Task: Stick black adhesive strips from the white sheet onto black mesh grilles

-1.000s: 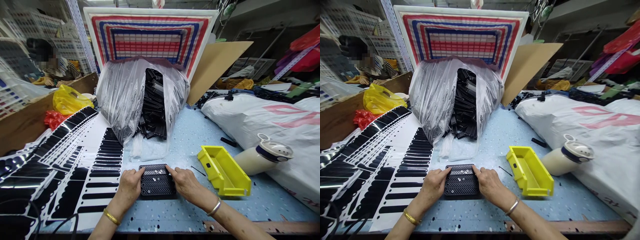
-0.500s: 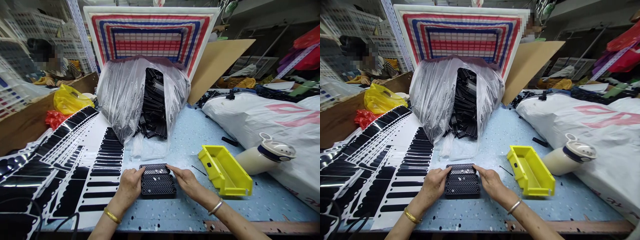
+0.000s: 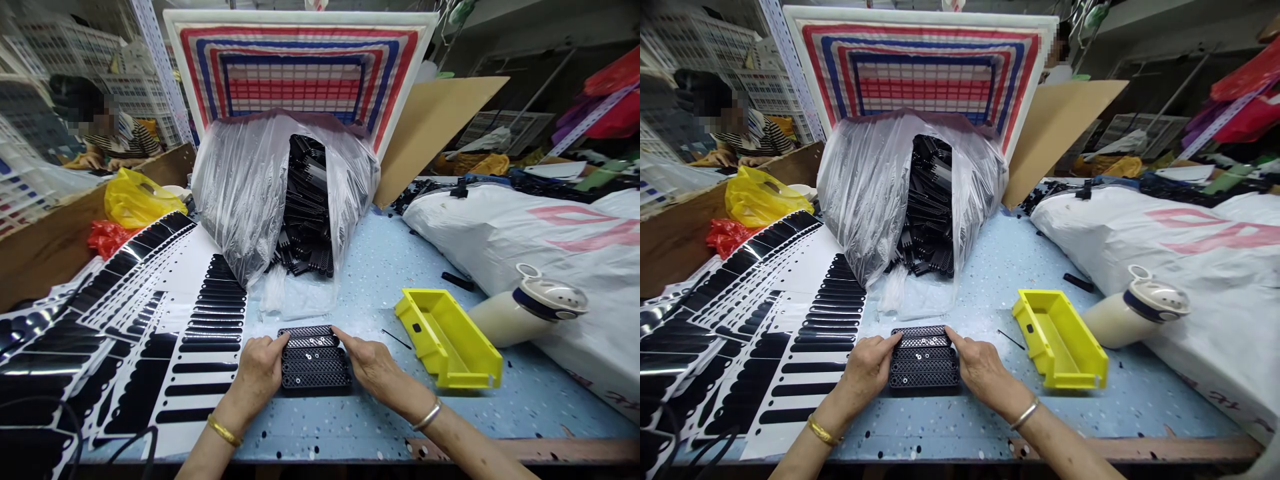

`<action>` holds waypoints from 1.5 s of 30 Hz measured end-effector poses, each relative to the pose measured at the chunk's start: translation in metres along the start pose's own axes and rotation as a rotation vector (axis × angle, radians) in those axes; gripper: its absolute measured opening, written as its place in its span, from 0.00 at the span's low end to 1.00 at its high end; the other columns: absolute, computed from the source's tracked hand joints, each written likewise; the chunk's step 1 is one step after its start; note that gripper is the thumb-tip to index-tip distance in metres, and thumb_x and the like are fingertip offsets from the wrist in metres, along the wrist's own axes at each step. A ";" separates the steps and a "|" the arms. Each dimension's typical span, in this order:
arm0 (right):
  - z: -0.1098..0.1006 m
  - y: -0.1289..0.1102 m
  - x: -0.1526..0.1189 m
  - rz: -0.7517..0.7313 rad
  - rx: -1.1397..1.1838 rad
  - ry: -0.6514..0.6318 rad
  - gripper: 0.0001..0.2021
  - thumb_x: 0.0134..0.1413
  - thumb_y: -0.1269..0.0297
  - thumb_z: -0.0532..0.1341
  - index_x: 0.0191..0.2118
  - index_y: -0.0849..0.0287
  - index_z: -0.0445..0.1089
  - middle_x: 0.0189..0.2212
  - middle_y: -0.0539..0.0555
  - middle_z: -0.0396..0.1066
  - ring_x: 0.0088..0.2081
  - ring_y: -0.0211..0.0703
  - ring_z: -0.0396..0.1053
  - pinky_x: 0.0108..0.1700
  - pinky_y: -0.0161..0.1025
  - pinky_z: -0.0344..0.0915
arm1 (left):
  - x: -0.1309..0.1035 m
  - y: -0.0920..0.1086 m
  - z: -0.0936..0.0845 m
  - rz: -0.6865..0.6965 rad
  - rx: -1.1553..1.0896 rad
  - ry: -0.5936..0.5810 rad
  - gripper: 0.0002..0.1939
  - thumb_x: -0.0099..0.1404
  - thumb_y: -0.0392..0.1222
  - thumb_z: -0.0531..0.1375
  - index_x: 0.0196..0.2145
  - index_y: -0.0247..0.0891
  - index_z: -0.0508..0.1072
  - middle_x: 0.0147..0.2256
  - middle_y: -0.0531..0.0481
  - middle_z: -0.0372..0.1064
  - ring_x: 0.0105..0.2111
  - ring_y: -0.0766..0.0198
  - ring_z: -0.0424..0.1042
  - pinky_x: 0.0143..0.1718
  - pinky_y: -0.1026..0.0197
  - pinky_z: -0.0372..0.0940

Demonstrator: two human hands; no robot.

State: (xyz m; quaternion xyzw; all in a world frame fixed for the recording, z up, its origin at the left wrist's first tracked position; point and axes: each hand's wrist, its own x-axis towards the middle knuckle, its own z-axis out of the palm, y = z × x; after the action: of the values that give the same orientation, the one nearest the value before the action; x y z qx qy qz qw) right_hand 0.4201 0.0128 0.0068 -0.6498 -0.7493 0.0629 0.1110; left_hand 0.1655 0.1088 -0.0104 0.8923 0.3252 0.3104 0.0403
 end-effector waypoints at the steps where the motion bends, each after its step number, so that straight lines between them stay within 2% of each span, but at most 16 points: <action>1: 0.000 -0.001 0.000 0.001 0.028 0.002 0.29 0.60 0.77 0.43 0.65 0.63 0.58 0.34 0.59 0.77 0.32 0.45 0.75 0.35 0.39 0.67 | 0.000 0.000 0.000 -0.001 0.000 -0.003 0.20 0.63 0.26 0.50 0.47 0.36 0.76 0.25 0.48 0.69 0.25 0.65 0.69 0.29 0.62 0.65; 6: 0.002 -0.002 0.001 0.031 0.063 0.009 0.28 0.60 0.75 0.44 0.64 0.63 0.61 0.36 0.61 0.77 0.33 0.47 0.75 0.37 0.40 0.68 | 0.000 -0.002 0.001 -0.001 0.006 -0.005 0.20 0.63 0.26 0.50 0.47 0.37 0.76 0.25 0.48 0.70 0.25 0.65 0.69 0.30 0.62 0.65; 12: -0.002 0.001 0.011 0.147 0.332 0.012 0.24 0.63 0.68 0.45 0.57 0.57 0.70 0.37 0.57 0.78 0.37 0.45 0.76 0.41 0.41 0.70 | 0.000 -0.002 0.001 0.010 0.019 0.000 0.20 0.64 0.27 0.50 0.47 0.37 0.75 0.25 0.48 0.70 0.25 0.64 0.69 0.29 0.61 0.65; 17: -0.009 0.000 0.014 0.134 0.370 0.017 0.24 0.63 0.66 0.44 0.56 0.58 0.71 0.38 0.57 0.78 0.34 0.45 0.75 0.41 0.41 0.70 | 0.000 0.000 0.000 -0.009 -0.006 -0.013 0.20 0.63 0.26 0.51 0.47 0.36 0.75 0.26 0.48 0.71 0.26 0.63 0.70 0.31 0.60 0.67; 21: -0.013 -0.003 0.010 0.159 0.331 0.035 0.25 0.64 0.64 0.43 0.57 0.61 0.70 0.35 0.58 0.78 0.32 0.45 0.74 0.38 0.41 0.69 | 0.001 0.000 0.001 -0.007 -0.009 -0.012 0.20 0.63 0.25 0.51 0.47 0.36 0.75 0.26 0.48 0.71 0.26 0.62 0.70 0.31 0.59 0.67; 23: -0.012 -0.004 0.007 0.126 0.280 0.061 0.24 0.65 0.64 0.43 0.58 0.62 0.68 0.37 0.59 0.77 0.34 0.46 0.75 0.39 0.41 0.69 | 0.001 0.001 0.001 -0.005 -0.010 -0.008 0.20 0.62 0.25 0.51 0.47 0.36 0.75 0.26 0.48 0.71 0.26 0.62 0.70 0.30 0.59 0.67; 25: -0.010 -0.004 0.004 0.055 0.208 0.091 0.25 0.65 0.67 0.42 0.60 0.63 0.66 0.38 0.61 0.77 0.35 0.47 0.75 0.39 0.42 0.68 | 0.001 0.001 0.001 -0.004 -0.011 -0.003 0.20 0.62 0.25 0.51 0.47 0.35 0.75 0.26 0.49 0.70 0.25 0.62 0.70 0.30 0.59 0.67; 28: -0.005 -0.003 0.003 -0.014 0.088 0.073 0.26 0.63 0.72 0.42 0.61 0.65 0.64 0.34 0.60 0.77 0.31 0.47 0.74 0.35 0.41 0.67 | 0.001 0.001 0.002 0.000 -0.026 0.002 0.20 0.62 0.25 0.51 0.46 0.35 0.75 0.26 0.49 0.71 0.25 0.63 0.70 0.30 0.59 0.68; 32: -0.004 -0.002 0.005 -0.001 -0.006 0.030 0.26 0.61 0.76 0.44 0.62 0.65 0.63 0.33 0.60 0.76 0.30 0.45 0.74 0.34 0.38 0.66 | 0.002 0.001 0.002 0.010 -0.029 0.013 0.19 0.62 0.25 0.51 0.46 0.34 0.75 0.25 0.49 0.70 0.24 0.63 0.70 0.29 0.58 0.68; 40: -0.005 -0.004 0.007 -0.002 -0.020 0.033 0.27 0.60 0.77 0.43 0.61 0.64 0.64 0.35 0.61 0.76 0.33 0.48 0.75 0.36 0.41 0.68 | 0.002 0.000 0.001 0.004 -0.041 -0.002 0.20 0.63 0.25 0.50 0.47 0.34 0.75 0.26 0.48 0.70 0.25 0.63 0.70 0.29 0.59 0.68; 45: -0.007 -0.004 0.005 -0.005 0.028 0.076 0.25 0.62 0.76 0.43 0.61 0.68 0.64 0.31 0.60 0.76 0.31 0.48 0.75 0.34 0.41 0.67 | 0.001 0.000 0.000 0.005 -0.039 -0.008 0.19 0.63 0.25 0.50 0.47 0.34 0.75 0.26 0.49 0.71 0.25 0.63 0.70 0.30 0.59 0.68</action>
State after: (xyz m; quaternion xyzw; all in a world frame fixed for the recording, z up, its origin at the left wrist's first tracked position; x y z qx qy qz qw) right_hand 0.4175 0.0168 0.0144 -0.6482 -0.7453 0.0484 0.1483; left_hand 0.1667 0.1095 -0.0098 0.8934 0.3168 0.3131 0.0585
